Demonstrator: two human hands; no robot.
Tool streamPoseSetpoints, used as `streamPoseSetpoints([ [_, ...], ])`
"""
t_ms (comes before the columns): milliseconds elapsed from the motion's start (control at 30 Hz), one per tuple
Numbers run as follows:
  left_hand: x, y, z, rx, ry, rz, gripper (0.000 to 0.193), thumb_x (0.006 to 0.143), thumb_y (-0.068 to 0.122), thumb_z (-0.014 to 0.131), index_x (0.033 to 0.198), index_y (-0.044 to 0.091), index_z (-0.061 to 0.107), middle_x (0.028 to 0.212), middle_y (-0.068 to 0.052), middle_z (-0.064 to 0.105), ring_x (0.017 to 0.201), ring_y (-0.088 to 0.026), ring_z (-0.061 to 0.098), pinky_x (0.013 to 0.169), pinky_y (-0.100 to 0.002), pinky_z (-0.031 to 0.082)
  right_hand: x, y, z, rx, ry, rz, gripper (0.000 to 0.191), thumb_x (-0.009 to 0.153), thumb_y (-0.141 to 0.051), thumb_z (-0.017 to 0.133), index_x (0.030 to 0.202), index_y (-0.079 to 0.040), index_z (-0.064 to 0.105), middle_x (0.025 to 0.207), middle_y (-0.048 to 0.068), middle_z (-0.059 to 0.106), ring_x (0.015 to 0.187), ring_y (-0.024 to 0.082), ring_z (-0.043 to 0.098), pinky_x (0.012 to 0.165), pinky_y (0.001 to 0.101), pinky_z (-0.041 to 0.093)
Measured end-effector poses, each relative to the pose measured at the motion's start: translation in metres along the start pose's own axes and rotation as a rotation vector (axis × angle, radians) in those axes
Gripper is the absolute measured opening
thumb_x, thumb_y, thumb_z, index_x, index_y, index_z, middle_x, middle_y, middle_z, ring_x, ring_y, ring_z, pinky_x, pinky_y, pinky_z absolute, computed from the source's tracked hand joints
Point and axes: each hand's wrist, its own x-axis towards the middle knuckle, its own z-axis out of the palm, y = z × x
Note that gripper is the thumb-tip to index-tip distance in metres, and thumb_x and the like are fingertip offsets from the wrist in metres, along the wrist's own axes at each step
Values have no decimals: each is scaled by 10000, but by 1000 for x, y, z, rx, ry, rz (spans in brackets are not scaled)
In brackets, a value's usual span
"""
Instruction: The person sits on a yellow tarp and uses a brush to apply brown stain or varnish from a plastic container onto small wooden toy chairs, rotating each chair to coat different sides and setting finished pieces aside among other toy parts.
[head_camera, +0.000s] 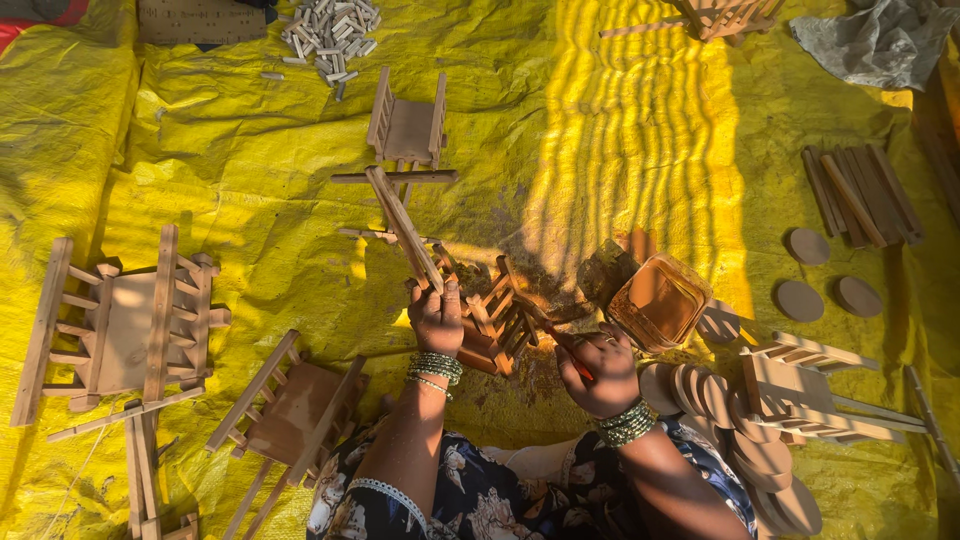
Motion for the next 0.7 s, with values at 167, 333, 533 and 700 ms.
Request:
streamPoseSetpoints([
  [167,3,1,-2,-105,90,-10,302,1033,263,606,993,-10,728,1099,-244,643,925,-397,637,877,-478,503,-4,-3,1,51,-38,-25,195,823,-133,756,1016,-104,765,808,68,711,822,256,698,1036,477,457],
  [333,1,8,-3,11,-22,33,317,1027,280,638,945,-1,759,960,-189,731,908,-391,653,945,-483,504,7,6,1,-8,-135,-9,172,823,-167,758,985,-114,774,790,65,713,840,262,699,1021,449,435],
  [533,6,8,-6,-225,-8,-131,307,1013,289,607,947,14,727,1006,-186,670,866,-363,662,818,-471,529,5,10,-23,161,-56,25,203,865,-137,700,1052,-91,766,886,68,752,851,226,718,1042,421,400],
  [700,1,9,-2,-25,49,100,351,1035,321,627,915,14,748,897,-188,737,895,-391,649,1053,-531,456,4,6,-13,366,-117,32,183,875,-143,700,1035,-74,756,854,75,739,809,229,715,1091,403,418],
])
